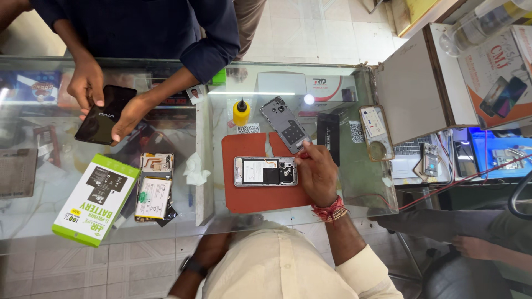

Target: The person disassembles a smartphone by removing the back cover and using a screwdriver to detach internal components. They handle the battery, motherboard, and other parts while working at a glass counter in a repair shop.

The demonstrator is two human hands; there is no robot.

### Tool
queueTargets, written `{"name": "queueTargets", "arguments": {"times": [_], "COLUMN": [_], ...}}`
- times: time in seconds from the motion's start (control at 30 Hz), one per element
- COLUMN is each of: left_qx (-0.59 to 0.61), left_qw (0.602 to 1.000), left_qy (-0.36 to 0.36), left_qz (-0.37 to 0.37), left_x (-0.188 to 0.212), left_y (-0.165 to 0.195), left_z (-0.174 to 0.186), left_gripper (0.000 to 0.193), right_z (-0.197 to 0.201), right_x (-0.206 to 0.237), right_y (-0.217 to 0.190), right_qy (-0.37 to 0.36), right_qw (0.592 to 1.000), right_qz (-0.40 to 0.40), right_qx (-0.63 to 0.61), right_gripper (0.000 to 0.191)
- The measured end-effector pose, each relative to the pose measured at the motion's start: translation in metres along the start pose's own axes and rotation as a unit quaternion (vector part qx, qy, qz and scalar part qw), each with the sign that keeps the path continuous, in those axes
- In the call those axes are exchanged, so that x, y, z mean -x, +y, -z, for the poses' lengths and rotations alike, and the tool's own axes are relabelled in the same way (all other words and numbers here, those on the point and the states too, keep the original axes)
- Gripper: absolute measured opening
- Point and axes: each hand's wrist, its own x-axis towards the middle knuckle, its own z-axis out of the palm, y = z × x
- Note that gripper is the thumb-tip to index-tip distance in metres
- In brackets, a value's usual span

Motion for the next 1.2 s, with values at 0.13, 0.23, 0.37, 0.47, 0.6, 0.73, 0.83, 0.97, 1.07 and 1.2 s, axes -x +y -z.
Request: {"name": "queueTargets", "arguments": {"times": [0.13, 0.23, 0.37, 0.47, 0.6, 0.73, 0.83, 0.97, 1.07, 1.2], "left_qx": [0.042, 0.109, 0.182, 0.193, 0.214, 0.323, 0.299, 0.237, 0.193, 0.169], "left_qw": [0.995, 0.979, 0.971, 0.970, 0.964, 0.912, 0.920, 0.938, 0.948, 0.952], "left_qy": [0.080, 0.118, 0.120, 0.147, 0.157, 0.243, 0.239, 0.225, 0.219, 0.223], "left_qz": [0.051, 0.128, 0.101, 0.018, -0.024, -0.064, -0.084, -0.112, -0.124, -0.124], "left_x": [0.057, 0.086, 0.103, 0.101, 0.073, 0.031, 0.004, -0.028, -0.043, -0.057], "left_y": [-0.034, -0.049, -0.057, -0.047, -0.024, 0.004, 0.020, 0.035, 0.037, 0.030], "left_z": [-0.012, -0.021, -0.018, -0.004, 0.026, 0.038, 0.045, 0.052, 0.056, 0.059], "left_gripper": [0.017, 0.018, 0.025, 0.037, 0.036, 0.029, 0.028, 0.027, 0.027, 0.027], "right_z": [-0.003, -0.005, -0.008, -0.005, 0.010, 0.017, 0.011, 0.007, 0.005, 0.001], "right_x": [0.006, 0.012, 0.014, 0.014, 0.010, -0.001, -0.006, -0.017, -0.023, -0.026], "right_y": [0.013, 0.022, 0.029, 0.029, 0.026, 0.020, 0.010, 0.006, 0.009, 0.012], "right_qy": [0.038, 0.077, 0.123, 0.131, 0.087, -0.053, -0.087, -0.103, -0.148, -0.207], "right_qw": [0.991, 0.984, 0.967, 0.963, 0.974, 0.976, 0.977, 0.973, 0.956, 0.924], "right_qz": [-0.090, -0.106, -0.131, -0.144, -0.172, -0.196, -0.147, -0.105, -0.120, -0.094], "right_qx": [-0.086, -0.123, -0.181, -0.185, -0.117, 0.077, 0.125, 0.178, 0.222, 0.306], "right_gripper": [0.056, 0.059, 0.061, 0.064, 0.060, 0.021, 0.017, 0.016, 0.013, 0.018]}}
